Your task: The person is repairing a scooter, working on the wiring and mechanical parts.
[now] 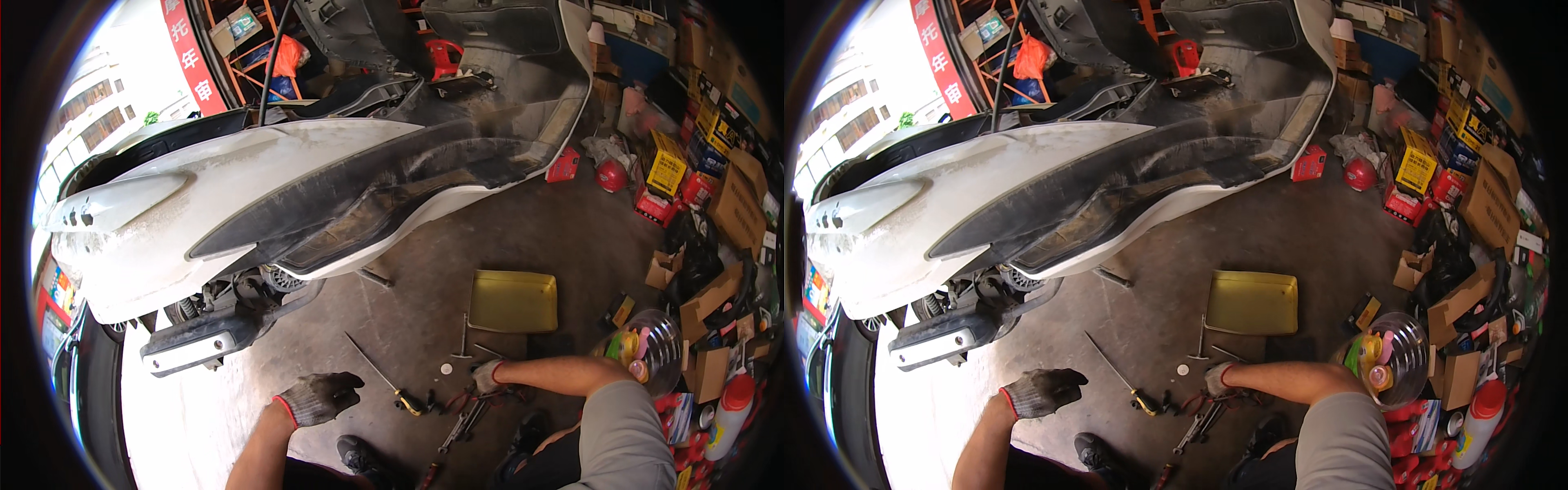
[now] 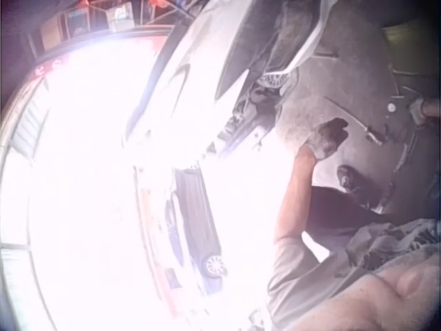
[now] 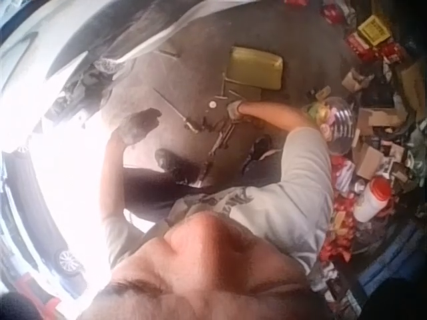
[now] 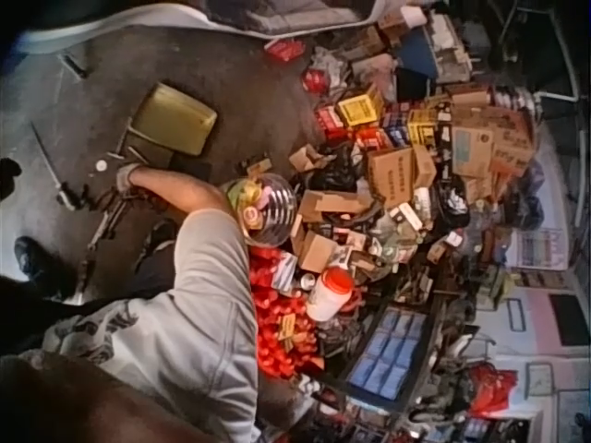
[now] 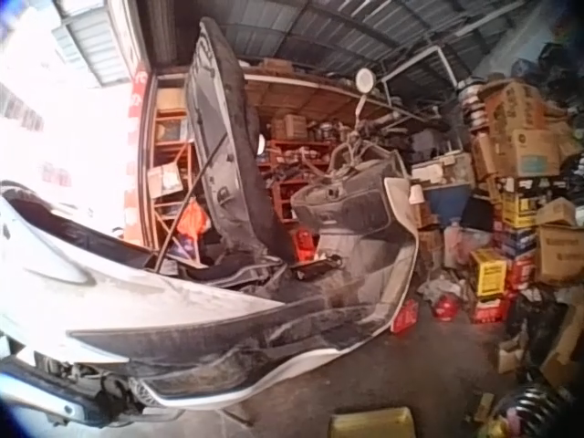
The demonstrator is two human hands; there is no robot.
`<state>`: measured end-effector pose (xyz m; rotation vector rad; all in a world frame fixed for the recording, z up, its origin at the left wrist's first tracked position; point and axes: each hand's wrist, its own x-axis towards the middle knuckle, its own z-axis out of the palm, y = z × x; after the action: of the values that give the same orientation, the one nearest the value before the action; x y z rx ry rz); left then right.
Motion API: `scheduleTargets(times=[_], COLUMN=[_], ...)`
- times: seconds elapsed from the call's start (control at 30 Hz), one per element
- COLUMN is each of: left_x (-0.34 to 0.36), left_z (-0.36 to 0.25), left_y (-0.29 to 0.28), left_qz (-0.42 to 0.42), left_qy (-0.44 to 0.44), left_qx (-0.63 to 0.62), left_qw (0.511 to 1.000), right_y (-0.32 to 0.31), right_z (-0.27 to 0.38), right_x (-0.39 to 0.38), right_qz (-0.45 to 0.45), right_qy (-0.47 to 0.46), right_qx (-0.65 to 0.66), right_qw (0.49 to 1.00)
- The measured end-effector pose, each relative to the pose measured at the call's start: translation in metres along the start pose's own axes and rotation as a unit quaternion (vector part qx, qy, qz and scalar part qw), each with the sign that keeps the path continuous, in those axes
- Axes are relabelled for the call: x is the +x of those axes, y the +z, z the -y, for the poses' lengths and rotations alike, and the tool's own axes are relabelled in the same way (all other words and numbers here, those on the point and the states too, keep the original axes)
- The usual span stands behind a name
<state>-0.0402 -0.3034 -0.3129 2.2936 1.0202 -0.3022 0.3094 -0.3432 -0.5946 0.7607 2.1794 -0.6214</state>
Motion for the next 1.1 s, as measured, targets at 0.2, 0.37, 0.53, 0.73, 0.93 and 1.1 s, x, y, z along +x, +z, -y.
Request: scheduleTargets(times=[0.2, 0.37, 0.53, 0.73, 0.93, 1.1], left_x=[0.006, 0.028, 0.039, 0.053, 0.055, 0.039], left_z=[0.015, 0.018, 0.026, 0.063, 0.083, 0.047], left_y=[0.005, 0.016, 0.011, 0.004, -0.004, -0.016], left_qz=[0.001, -0.037, -0.194, -0.300, -0.327, -0.301], left_qy=[0.025, 0.023, -0.053, -0.047, -0.127, -0.104], left_qx=[0.008, 0.011, -0.215, -0.272, -0.016, 0.092], left_qw=[1.000, 0.999, 0.956, 0.913, 0.936, 0.943], right_y=[-0.092, -0.192, -0.248, -0.279, -0.284, -0.272], right_z=[0.018, 0.056, 0.111, 0.159, 0.197, 0.203], right_x=[-0.035, -0.094, -0.085, -0.024, -0.009, -0.010], right_qz=[-0.281, -0.443, -0.495, -0.476, -0.379, -0.367], right_qy=[0.156, 0.062, 0.022, -0.142, -0.376, -0.420], right_qx=[0.216, 0.306, 0.463, 0.780, 0.831, 0.824], right_qw=[0.922, 0.841, 0.735, 0.380, 0.157, 0.102])
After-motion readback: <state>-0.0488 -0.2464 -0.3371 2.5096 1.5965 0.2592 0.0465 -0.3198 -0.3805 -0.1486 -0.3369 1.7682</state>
